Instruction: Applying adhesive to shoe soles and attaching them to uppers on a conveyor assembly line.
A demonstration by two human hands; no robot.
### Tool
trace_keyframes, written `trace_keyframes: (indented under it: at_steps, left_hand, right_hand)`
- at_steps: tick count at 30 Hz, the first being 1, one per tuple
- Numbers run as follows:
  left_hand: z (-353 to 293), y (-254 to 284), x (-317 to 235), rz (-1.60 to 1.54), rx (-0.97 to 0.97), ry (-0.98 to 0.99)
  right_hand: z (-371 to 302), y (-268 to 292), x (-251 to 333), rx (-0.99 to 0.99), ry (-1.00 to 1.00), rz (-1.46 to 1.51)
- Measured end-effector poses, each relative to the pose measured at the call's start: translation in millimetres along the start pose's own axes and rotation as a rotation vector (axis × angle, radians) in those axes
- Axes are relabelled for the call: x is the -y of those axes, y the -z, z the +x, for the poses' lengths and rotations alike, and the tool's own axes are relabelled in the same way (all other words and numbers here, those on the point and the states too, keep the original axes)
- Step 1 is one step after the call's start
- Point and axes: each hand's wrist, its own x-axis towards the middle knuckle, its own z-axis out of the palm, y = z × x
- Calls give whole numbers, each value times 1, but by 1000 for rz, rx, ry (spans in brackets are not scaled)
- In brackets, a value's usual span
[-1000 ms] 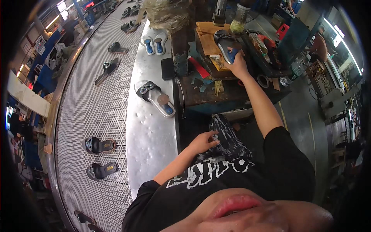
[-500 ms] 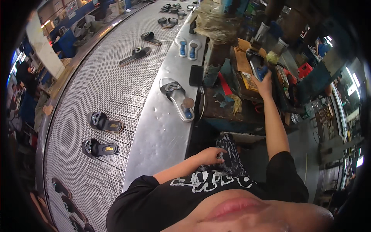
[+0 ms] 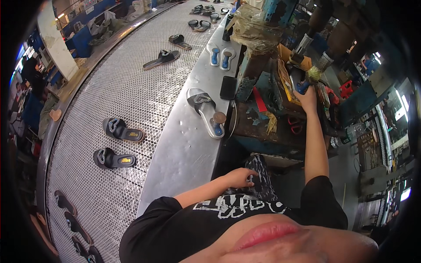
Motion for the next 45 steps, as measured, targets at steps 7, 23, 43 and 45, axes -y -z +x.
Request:
trace_keyframes:
  at_steps: [7, 23, 43, 45]
  left_hand:
    - [-34, 56, -58, -104, -226, -345]
    - [-273, 291, 75, 922, -467, 662]
    - [-151, 41, -91, -1435, -638, -56]
    - [-132, 35, -112, -1604, -446, -182]
  right_hand:
    - [-32, -34, -19, -93, 9, -146]
    - [-34, -45, -48, 49, 40, 49]
    - [-245, -27, 145, -28, 65, 1021]
    - [-273, -19, 181, 101, 206, 978]
